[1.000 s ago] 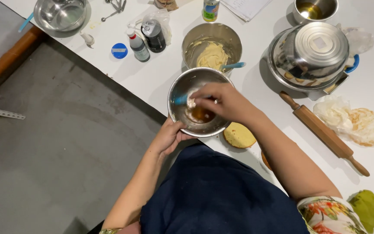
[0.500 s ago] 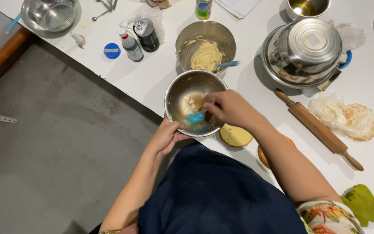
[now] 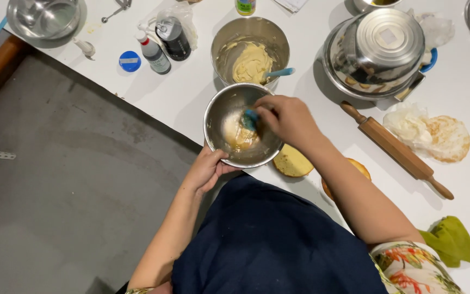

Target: Adding sugar to a bowl and brushing glaze onto cake layers.

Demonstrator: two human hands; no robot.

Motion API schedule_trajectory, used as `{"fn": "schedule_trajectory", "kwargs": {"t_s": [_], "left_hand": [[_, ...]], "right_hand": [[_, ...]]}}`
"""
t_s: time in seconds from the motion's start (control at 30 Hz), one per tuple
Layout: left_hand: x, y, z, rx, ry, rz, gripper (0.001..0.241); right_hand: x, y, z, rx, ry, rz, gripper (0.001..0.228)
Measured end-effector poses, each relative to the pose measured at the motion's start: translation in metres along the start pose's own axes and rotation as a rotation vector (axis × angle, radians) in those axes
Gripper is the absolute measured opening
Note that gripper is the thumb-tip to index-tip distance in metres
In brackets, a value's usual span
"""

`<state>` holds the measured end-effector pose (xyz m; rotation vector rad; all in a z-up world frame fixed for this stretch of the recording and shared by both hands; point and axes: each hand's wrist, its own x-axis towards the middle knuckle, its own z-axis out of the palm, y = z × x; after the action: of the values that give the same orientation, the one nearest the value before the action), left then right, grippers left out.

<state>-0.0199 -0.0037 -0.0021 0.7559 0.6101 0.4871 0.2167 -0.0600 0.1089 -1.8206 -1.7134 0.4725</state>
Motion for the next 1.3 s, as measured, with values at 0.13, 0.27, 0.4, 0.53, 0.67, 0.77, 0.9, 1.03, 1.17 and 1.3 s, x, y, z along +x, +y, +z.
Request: {"fn": "schedule_trajectory", "kwargs": {"t_s": [0.13, 0.27, 0.4, 0.53, 0.67, 0.77, 0.9, 1.03, 1.17, 1.3], "left_hand": [[0.003, 0.0, 0.003, 0.034, -0.006, 0.002, 0.062], [0.006, -0.002, 0.001, 0.029, 0.009, -0.032, 0.064], [0.008, -0.005, 0.004, 0.054, -0.025, -0.058, 0.063], [0.012, -0.009, 0.01, 0.038, -0.009, -0.074, 0.063], [0.018, -0.021, 0.023, 0.037, 0.005, -0.11, 0.081], [0.029, -0.042, 0.015, 0.026, -0.026, -0.121, 0.081], [0.035, -0.058, 0.015, 0.071, 0.06, -0.217, 0.082], [0.034, -0.069, 0.016, 0.164, 0.121, -0.305, 0.083], [0.022, -0.078, 0.004, 0.175, 0.124, -0.309, 0.085], [0.005, -0.081, -0.008, 0.16, 0.133, -0.29, 0.076]], "right_hand": [[-0.004, -0.005, 0.003, 0.205, -0.049, -0.153, 0.02], [-0.007, 0.009, -0.007, 0.035, -0.177, 0.236, 0.02], [-0.017, 0.011, -0.004, 0.317, 0.025, 0.169, 0.02], [-0.027, 0.03, -0.004, 0.193, -0.195, 0.155, 0.021], [-0.038, 0.045, -0.002, 0.136, 0.005, 0.299, 0.02], [-0.047, 0.051, 0.003, 0.106, 0.069, 0.173, 0.02], [-0.077, 0.092, 0.003, 0.248, -0.118, 0.314, 0.021], [-0.114, 0.129, -0.023, 0.597, 0.104, 0.45, 0.024], [-0.138, 0.156, -0.034, 0.701, 0.269, 0.538, 0.022], [-0.146, 0.196, 0.002, 0.727, 0.372, 0.588, 0.021]]}}
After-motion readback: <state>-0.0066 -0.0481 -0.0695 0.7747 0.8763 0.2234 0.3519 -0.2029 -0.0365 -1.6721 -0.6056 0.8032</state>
